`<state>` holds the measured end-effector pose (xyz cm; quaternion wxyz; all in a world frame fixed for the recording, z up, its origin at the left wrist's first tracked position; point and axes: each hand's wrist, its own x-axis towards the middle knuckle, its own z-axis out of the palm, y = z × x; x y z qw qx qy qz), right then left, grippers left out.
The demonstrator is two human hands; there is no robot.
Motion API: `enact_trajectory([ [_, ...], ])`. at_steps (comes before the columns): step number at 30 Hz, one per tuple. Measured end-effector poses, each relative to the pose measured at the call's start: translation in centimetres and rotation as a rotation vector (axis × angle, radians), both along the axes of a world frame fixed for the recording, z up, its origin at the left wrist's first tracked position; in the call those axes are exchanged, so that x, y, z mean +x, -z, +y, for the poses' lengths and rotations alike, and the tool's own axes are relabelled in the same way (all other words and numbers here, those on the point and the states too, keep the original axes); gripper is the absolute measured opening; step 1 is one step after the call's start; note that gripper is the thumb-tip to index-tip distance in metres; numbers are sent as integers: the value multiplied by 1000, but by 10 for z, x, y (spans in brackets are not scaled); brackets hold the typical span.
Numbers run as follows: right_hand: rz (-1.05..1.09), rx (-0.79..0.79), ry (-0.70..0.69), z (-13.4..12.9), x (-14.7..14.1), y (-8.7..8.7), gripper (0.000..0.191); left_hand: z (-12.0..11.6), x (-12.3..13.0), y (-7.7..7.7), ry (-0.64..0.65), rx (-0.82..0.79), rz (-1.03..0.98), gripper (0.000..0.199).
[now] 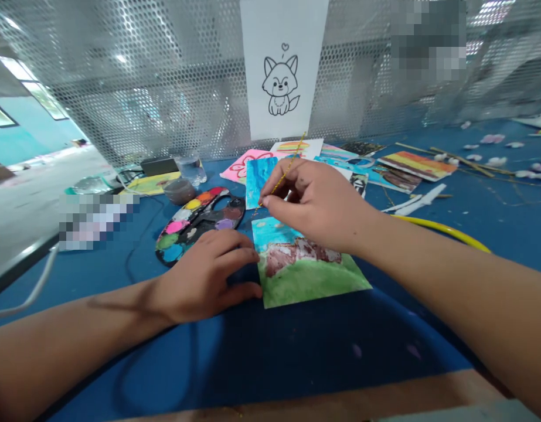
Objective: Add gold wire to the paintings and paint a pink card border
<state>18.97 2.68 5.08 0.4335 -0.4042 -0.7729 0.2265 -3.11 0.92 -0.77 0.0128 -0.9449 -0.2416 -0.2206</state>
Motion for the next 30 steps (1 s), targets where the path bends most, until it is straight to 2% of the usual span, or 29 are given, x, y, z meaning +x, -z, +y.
enact_trajectory([
  [3, -4, 16, -6, -8, 3, -2, 5, 0, -1, -1, 0, -15, -16, 31],
  [6, -20, -3, -18, -19, 13, 2, 14, 0, -3, -2, 31, -22, -40, 23],
  [9, -103, -40, -7, -28, 25, 13, 12, -1, -3, -4, 29, -26, -38, 17],
  [11, -154, -86, -22, -32, 30, 22, 18, -1, -2, -4, 30, -32, -36, 17],
  [15, -52, -178, -116, -36, 28, 38, 22, 1, -3, -2, 91, -41, -33, 21],
  [18, -28, -170, -124, -40, 23, 46, 21, 2, -4, -2, 185, -32, -41, 23],
  [23, -15, -82, -123, -46, 16, 48, 16, 1, -5, -6, 254, -1, 8, 24],
  [30, -46, -72, -110, -48, 13, 49, 16, 4, -4, -8, 293, -15, 66, 27],
])
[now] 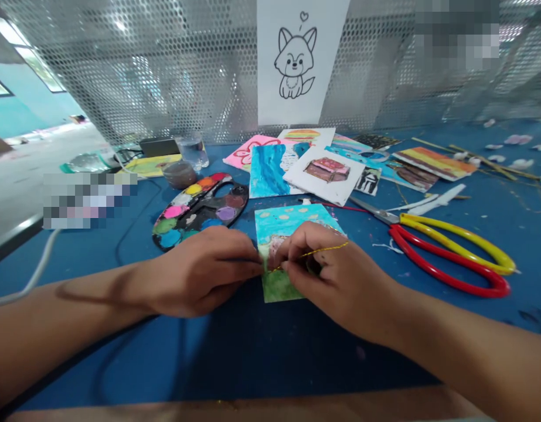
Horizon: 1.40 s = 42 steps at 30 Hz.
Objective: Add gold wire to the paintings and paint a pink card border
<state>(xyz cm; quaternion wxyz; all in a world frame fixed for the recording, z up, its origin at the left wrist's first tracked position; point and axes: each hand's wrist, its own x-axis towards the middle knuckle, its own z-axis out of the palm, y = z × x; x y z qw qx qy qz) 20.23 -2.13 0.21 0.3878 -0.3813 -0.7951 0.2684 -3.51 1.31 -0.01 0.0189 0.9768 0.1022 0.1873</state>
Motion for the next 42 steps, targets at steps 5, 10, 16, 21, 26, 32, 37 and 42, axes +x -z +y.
enact_trajectory([
  [5, 1, 13, 31, 0, -2, 1, 16, 0, 1, -1, 18, -16, -27, 30],
  [10, 2, 49, 31, 0, -2, 3, 14, 0, -2, 0, 18, 13, -42, 29],
  [16, -3, 30, 37, -1, -3, 4, 13, -1, -2, 0, 20, 34, -36, 30],
  [21, -10, 3, 39, 0, -3, 4, 13, 0, 0, -1, 36, 35, -30, 31],
  [26, -37, 49, 30, 1, -3, 3, 13, 0, 0, -2, 26, 42, 6, 33],
  [32, -125, 252, -11, -1, -2, 5, 16, -1, -1, -3, 11, 29, 48, 30],
  [37, -125, 279, -37, -2, 1, 13, 17, -2, -1, -4, 14, 40, 55, 29],
  [42, -113, 244, -49, -1, 1, 12, 18, -4, -1, -3, 14, 33, 38, 33],
])
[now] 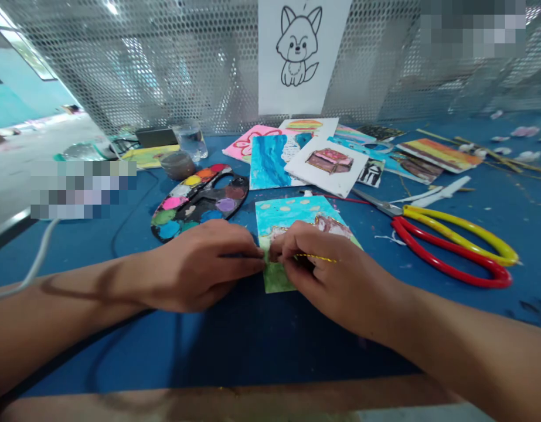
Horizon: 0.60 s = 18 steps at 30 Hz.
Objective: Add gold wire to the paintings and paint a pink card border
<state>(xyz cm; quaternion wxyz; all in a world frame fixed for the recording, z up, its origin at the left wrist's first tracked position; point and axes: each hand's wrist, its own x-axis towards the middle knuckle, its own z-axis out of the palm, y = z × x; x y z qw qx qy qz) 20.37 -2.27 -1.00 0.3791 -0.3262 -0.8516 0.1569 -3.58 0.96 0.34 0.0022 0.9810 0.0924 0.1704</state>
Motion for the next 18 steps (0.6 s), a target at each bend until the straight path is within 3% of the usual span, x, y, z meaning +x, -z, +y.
enact_trajectory([
  [11, -104, 14, 34, 3, 6, 0, 14, -1, 1, -1, -25, -6, 43, 36],
  [18, -290, 127, 43, 2, 4, -6, 20, -2, 3, -4, -43, 15, 118, 34],
])
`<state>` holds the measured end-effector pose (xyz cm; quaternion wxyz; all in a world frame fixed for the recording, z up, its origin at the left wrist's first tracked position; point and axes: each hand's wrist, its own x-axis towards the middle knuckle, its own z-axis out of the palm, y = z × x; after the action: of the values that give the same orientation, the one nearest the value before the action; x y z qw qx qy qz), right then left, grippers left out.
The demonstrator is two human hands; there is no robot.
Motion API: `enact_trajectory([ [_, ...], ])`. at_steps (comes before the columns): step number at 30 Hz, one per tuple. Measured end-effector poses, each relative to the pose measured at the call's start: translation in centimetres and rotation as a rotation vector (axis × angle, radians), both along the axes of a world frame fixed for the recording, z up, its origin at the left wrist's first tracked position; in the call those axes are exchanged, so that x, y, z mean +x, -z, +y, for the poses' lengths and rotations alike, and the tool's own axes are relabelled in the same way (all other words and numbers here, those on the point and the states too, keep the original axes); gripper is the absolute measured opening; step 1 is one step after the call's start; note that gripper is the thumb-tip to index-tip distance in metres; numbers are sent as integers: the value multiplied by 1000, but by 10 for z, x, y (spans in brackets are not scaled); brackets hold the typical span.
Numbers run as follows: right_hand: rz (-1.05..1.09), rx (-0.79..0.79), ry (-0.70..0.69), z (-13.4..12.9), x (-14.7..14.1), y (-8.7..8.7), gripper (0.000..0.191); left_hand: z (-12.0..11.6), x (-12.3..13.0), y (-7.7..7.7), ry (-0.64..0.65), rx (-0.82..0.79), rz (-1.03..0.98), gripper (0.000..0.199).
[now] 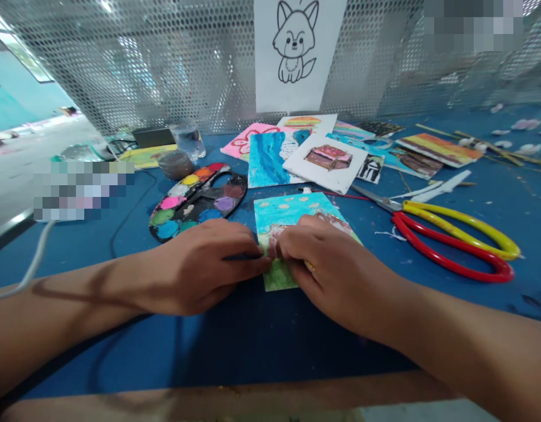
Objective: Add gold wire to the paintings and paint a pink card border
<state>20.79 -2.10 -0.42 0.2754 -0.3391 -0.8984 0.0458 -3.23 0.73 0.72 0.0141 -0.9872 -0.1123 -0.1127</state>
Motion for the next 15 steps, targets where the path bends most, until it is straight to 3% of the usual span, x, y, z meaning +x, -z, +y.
enact_trajectory([
  [9, -244, 432, -168, -1, -3, -8, 35, -1, 2, 1, -35, 15, 49, 32],
  [15, -402, 545, -218, 1, -5, -14, 35, -2, 2, -1, -37, 7, 42, 26],
])
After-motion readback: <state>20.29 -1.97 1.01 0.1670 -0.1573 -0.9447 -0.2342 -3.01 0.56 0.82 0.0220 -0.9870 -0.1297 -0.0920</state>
